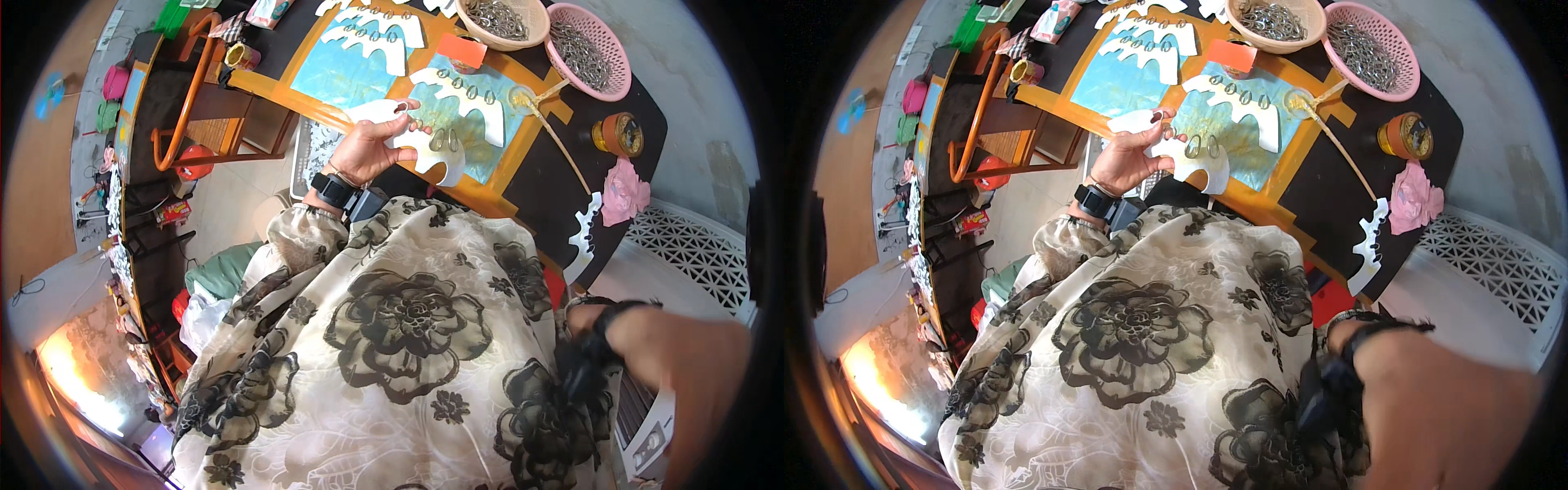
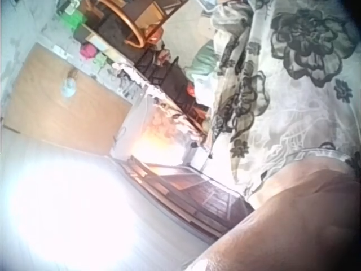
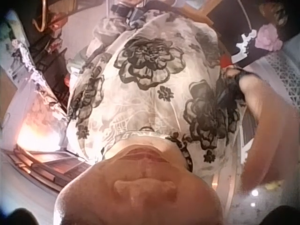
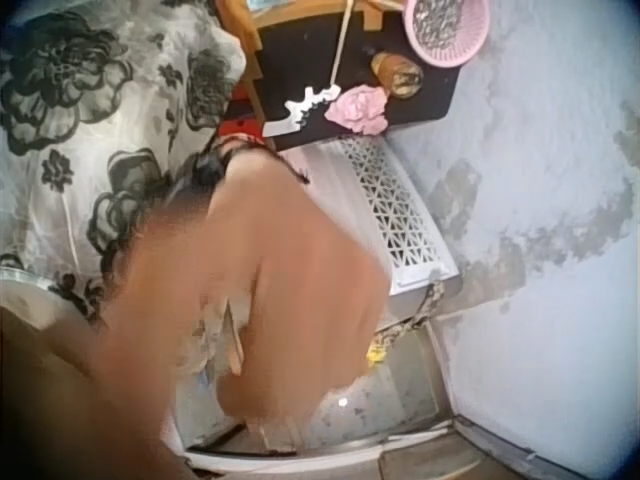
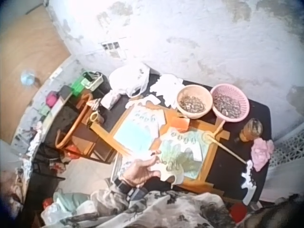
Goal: Manually fitting and aligning shoe upper components for assembly.
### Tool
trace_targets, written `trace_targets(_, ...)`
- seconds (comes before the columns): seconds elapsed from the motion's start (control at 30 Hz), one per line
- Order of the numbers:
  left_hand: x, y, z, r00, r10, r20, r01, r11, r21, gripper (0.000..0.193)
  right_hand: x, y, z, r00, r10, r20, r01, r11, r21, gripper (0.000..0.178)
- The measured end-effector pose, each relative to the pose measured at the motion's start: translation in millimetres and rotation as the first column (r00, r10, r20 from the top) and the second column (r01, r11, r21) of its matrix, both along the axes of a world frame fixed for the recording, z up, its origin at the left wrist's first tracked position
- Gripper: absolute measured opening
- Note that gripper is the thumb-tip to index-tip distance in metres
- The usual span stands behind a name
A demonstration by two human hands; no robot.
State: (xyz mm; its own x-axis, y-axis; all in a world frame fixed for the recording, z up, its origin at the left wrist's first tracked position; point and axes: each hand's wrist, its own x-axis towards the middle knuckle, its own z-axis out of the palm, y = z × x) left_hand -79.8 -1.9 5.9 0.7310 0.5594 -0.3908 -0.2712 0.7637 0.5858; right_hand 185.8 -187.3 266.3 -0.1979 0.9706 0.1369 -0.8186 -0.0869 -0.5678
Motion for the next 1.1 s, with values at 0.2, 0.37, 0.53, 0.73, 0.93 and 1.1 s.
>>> trace_targets(0.2, -2, 10, 4, 0.997, -0.061, -0.044, 0.063, 0.997, 0.043, 0.041, -18, 103, -192, 0.561, -0.225, 0.797, 0.17, 0.973, 0.155, 0.032)
trace_targets(0.37, 4, 13, 12, 0.994, -0.047, -0.094, 0.048, 0.999, 0.014, 0.044, -37, 106, -266, 0.626, 0.089, 0.775, 0.02, 0.991, -0.13, 0.025)
trace_targets(0.53, 17, 15, -3, 0.957, -0.071, -0.281, 0.105, 0.989, 0.108, 0.039, -42, 106, -281, 0.669, 0.11, 0.735, 0.034, 0.983, -0.179, 0.021)
trace_targets(0.73, 20, 5, -11, 0.975, -0.037, -0.218, 0.044, 0.999, 0.028, 0.032, -39, 106, -286, 0.673, 0.05, 0.738, 0.19, 0.952, -0.238, 0.012)
trace_targets(0.93, 22, -15, -14, 0.961, 0.0, -0.276, 0.045, 0.986, 0.16, 0.056, -44, 108, -287, 0.626, -0.029, 0.779, 0.285, 0.938, -0.195, 0.016)
trace_targets(1.1, 27, -13, -10, 0.933, 0.004, -0.361, 0.089, 0.967, 0.239, 0.056, -46, 108, -282, 0.609, -0.048, 0.791, 0.319, 0.929, -0.19, 0.016)
